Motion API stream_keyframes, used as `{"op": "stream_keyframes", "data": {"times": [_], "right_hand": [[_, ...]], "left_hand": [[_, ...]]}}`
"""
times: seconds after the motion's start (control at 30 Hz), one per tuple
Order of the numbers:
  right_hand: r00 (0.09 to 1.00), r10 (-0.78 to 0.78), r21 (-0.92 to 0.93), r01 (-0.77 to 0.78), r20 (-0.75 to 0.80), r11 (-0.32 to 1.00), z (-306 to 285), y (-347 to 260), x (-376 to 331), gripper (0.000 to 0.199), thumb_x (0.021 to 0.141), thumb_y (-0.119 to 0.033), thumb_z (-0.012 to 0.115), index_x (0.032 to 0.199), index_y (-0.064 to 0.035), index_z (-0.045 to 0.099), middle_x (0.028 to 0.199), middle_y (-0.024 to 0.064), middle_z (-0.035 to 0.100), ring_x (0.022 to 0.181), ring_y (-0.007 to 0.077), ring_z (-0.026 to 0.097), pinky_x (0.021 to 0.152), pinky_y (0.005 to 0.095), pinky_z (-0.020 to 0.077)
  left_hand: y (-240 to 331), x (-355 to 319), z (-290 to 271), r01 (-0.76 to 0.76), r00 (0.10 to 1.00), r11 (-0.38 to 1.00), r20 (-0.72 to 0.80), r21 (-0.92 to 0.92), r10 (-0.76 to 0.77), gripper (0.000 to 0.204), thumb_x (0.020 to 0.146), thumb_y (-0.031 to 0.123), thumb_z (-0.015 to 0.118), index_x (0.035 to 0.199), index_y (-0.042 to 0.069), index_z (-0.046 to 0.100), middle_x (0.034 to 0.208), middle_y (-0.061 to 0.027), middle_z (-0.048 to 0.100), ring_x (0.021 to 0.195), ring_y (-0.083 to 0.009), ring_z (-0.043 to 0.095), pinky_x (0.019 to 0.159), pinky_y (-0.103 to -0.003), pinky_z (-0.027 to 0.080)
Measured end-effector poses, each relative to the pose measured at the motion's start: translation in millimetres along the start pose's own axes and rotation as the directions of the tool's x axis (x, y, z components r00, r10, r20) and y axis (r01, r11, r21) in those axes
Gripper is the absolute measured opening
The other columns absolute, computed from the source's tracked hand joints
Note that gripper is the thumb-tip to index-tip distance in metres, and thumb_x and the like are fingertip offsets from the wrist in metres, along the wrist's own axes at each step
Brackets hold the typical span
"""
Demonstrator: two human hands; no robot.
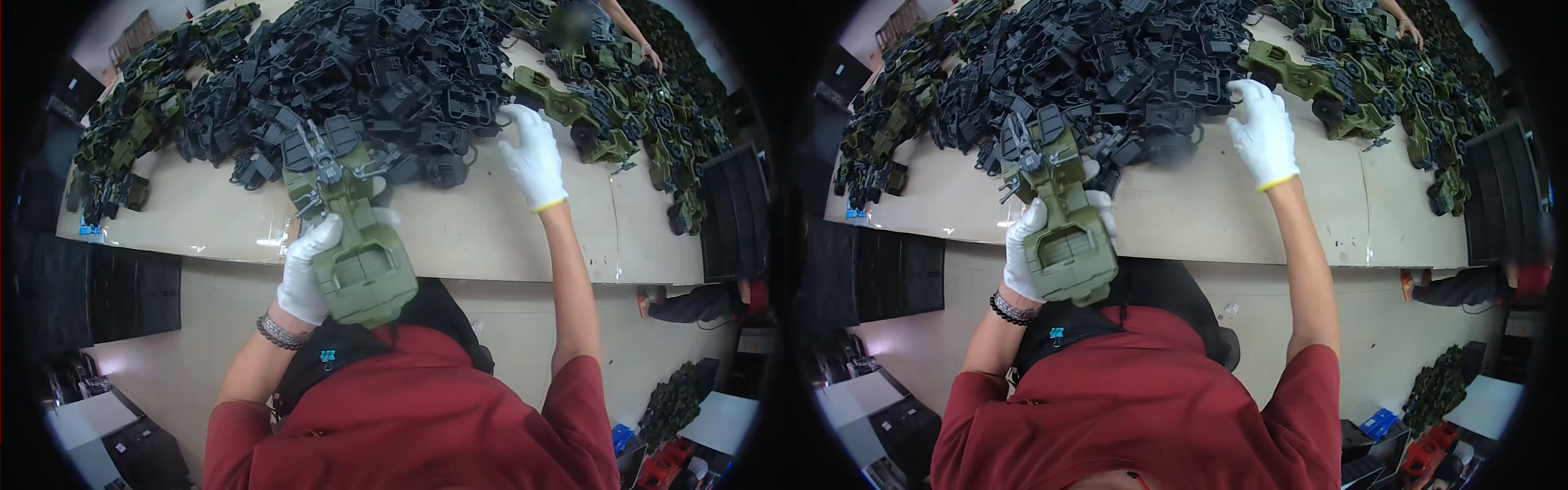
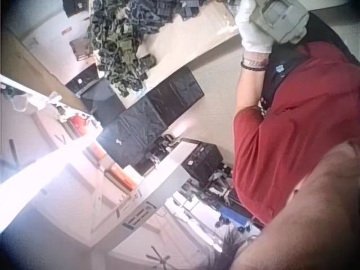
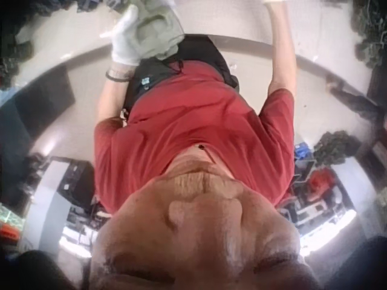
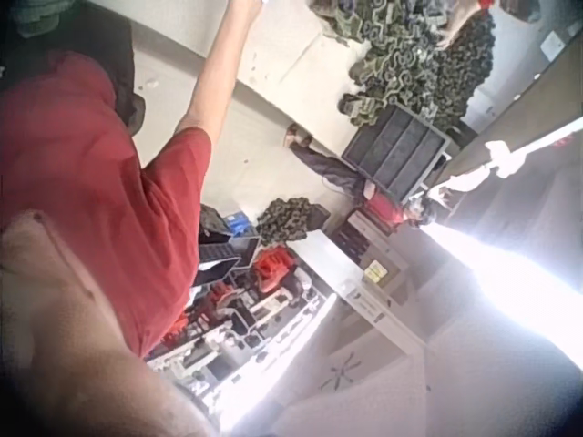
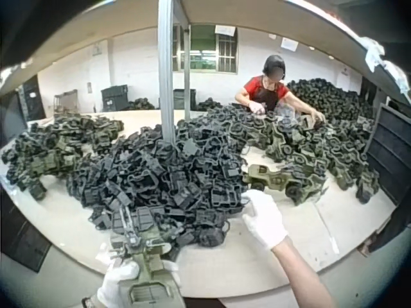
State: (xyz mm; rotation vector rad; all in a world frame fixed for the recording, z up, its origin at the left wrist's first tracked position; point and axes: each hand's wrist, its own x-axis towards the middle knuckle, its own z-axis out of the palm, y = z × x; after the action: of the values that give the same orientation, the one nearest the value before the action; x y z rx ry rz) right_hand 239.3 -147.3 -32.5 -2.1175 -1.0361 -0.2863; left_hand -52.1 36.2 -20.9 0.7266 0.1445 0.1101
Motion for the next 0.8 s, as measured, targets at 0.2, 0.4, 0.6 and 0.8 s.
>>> {"op": "stream_keyframes", "data": {"times": [0.2,0.4,0.6,0.8], "right_hand": [[0.986,-0.145,-0.338,0.165,0.085,0.926,27,25,12,0.025,0.078,-0.015,0.076,0.09,-0.0036,0.058,0.115,0.0099,0.063,0.102,0.0353,0.059,0.086,0.0462,0.0501],[0.916,0.318,0.294,-0.383,0.244,0.876,-32,36,-11,0.015,0.089,-0.017,0.069,0.087,-0.0052,0.06,0.087,0.0077,0.065,0.079,0.0188,0.062,0.065,0.0356,0.0463],[0.664,0.515,0.796,-0.602,0.542,-0.06,-52,79,-65,0.023,0.102,-0.028,0.058,0.107,-0.0058,0.06,0.102,0.0105,0.067,0.083,0.0206,0.063,0.062,0.0295,0.0464],[0.626,0.628,0.807,-0.59,0.462,-0.006,-65,65,-81,0.054,0.099,-0.042,0.062,0.136,-0.0037,0.052,0.115,0.0137,0.065,0.086,0.0206,0.065,0.064,0.027,0.0491]], "left_hand": [[-9,-11,8,-0.077,0.988,0.997,-0.133,0.026,0.08,0.064,0.097,0.038,0.061,0.147,0.002,0.042,0.126,-0.0167,0.062,0.11,-0.028,0.065,0.094,-0.043,0.056],[-9,-12,6,-0.032,0.99,0.999,-0.139,-0.007,0.03,0.053,0.096,0.03,0.066,0.138,0.001,0.05,0.123,-0.0149,0.064,0.108,-0.0241,0.065,0.095,-0.04,0.055],[-14,-5,7,0.011,0.994,1.0,-0.104,-0.017,-0.012,0.053,0.097,0.03,0.064,0.139,0.002,0.048,0.124,-0.0146,0.063,0.111,-0.0251,0.064,0.097,-0.041,0.054],[-18,-3,8,0.018,0.993,1.0,-0.112,-0.002,-0.019,0.054,0.098,0.032,0.063,0.139,0.002,0.048,0.125,-0.0147,0.063,0.112,-0.0253,0.064,0.098,-0.041,0.053]]}}
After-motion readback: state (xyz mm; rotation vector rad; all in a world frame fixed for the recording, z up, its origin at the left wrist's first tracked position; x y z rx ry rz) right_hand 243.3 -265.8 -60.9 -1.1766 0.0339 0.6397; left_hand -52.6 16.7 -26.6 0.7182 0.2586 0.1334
